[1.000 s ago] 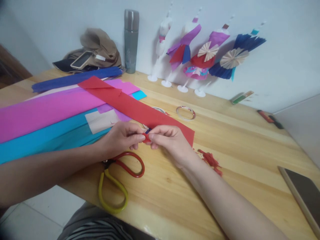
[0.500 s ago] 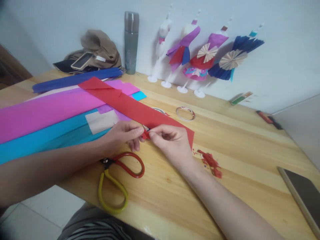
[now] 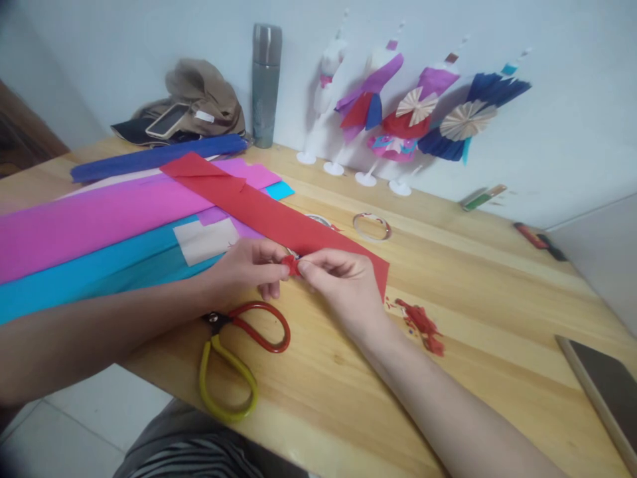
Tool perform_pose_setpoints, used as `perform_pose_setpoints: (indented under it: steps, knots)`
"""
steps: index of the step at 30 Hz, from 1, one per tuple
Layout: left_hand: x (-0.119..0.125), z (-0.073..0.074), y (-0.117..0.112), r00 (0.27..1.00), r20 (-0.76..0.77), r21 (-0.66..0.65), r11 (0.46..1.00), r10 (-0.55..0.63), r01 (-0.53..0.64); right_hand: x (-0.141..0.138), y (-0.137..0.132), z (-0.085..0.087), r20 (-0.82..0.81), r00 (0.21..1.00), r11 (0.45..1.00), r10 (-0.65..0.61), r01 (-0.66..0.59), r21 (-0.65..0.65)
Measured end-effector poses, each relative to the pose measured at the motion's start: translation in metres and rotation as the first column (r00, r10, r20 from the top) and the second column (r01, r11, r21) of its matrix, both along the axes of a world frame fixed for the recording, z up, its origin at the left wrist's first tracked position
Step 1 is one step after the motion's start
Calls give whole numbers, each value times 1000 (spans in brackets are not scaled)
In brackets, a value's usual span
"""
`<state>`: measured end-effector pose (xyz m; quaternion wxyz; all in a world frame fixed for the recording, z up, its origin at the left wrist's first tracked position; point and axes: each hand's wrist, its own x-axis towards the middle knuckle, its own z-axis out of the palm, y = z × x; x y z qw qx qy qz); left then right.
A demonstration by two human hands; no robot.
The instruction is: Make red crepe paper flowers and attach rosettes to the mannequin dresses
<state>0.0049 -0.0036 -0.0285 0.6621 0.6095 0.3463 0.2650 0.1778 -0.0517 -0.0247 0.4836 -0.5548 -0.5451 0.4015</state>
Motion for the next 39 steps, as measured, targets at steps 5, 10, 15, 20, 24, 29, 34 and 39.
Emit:
perform_pose_setpoints:
  steps: [5,10,15,20,24,29,34,39]
  knots:
    - [-2,-6,0,999,-41,104,994,25,-21,-1,2,-5,-176,984,998,14,-25,-59]
    - [-2,-5,-3,999,-26,126,991,46,-42,-8,1,-4,-331,944,988,-6,-45,-147]
    - [-2,0,-4,999,-5,123,991,55,-54,-13,1,-2,-466,884,975,-34,-73,-209]
    - [-6,1,-1,999,4,128,991,32,-32,-12,2,-4,-492,869,971,-43,-79,-225]
    - [-6,1,-1,999,40,118,993,19,-23,-13,2,-3,-465,885,973,-35,-77,-220]
    - [-1,2,-3,998,14,105,992,64,-65,-13,1,-4,-455,890,975,-33,-72,-211]
    - [-1,6,-3,995,-15,127,987,98,-96,-9,0,-6,-495,868,975,45,-146,-168]
    - [-2,7,-3,992,-37,151,982,117,-110,-8,-2,-6,-462,884,976,72,-157,-148]
